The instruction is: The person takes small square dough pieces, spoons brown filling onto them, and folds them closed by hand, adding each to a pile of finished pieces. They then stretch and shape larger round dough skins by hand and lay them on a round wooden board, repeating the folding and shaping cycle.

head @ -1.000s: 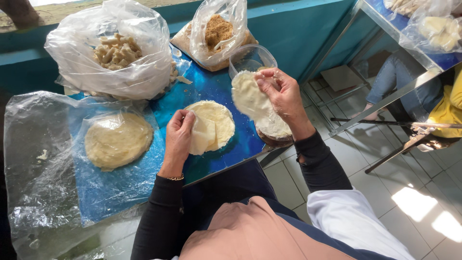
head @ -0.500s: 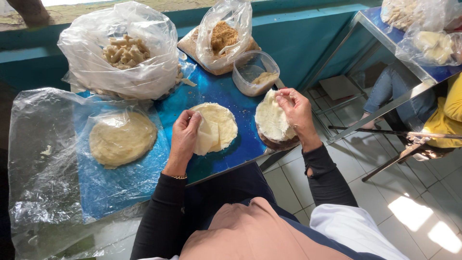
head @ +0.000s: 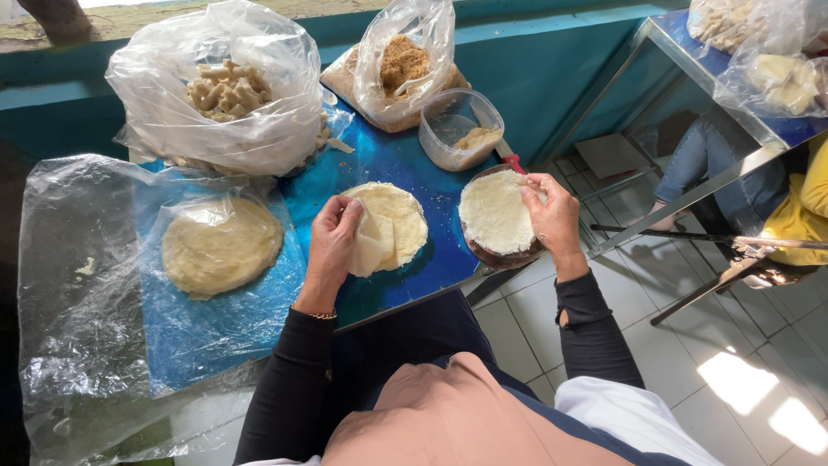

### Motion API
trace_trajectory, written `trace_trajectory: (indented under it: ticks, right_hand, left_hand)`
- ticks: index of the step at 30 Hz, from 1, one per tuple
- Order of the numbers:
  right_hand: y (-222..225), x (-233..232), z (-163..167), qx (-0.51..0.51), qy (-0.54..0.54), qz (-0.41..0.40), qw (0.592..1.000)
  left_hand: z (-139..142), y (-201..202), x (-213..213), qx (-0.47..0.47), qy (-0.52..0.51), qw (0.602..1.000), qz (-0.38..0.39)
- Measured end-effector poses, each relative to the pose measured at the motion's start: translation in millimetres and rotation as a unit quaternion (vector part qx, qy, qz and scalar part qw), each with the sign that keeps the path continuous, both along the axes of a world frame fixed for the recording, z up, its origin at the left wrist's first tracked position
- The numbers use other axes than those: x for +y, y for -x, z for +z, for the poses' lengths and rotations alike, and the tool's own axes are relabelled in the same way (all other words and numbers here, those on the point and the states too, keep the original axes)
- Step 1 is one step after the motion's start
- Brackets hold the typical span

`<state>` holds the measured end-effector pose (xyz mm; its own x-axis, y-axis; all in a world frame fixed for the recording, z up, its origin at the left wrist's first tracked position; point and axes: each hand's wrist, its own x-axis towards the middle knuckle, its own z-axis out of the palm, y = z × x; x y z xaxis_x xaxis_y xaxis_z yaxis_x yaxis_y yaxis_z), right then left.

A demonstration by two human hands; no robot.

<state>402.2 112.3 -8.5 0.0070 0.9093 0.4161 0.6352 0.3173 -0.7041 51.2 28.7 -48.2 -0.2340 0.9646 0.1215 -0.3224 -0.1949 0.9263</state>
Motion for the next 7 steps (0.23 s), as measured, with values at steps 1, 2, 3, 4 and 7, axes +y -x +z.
trace_trajectory:
  ticks: [1,2,3,4,7]
  right_hand:
    - [0.6,-0.9,1.2,-0.011,-0.010,0.007,1.000]
    - [1.6,-2.4,3.1,-0.022,-0.020,0.014,0.999]
    - [2.9,-4.4,5.7,-0.036,-0.032,0.018,0.999]
    - [4.5,-6.4,9.2,-0.049,-0.045,0.022,0.998]
    - [9.4,-17.4,20.7,-0.134,-0.075,-0.023,0.988]
  left_hand:
    - [0.0,0.4,-0.1,-0.001,0.001,1.000,0.000]
    - [-0.1,0.6,-0.3,-0.001,0.003,1.000,0.001]
    - [0.0,0.4,-0.6,0.001,0.003,1.000,-0.002]
    - [0.3,0.0,-0.7,0.003,0.002,1.000,-0.005]
    - [2.0,-1.4,-1.0,-0.016,0.000,0.999,-0.038]
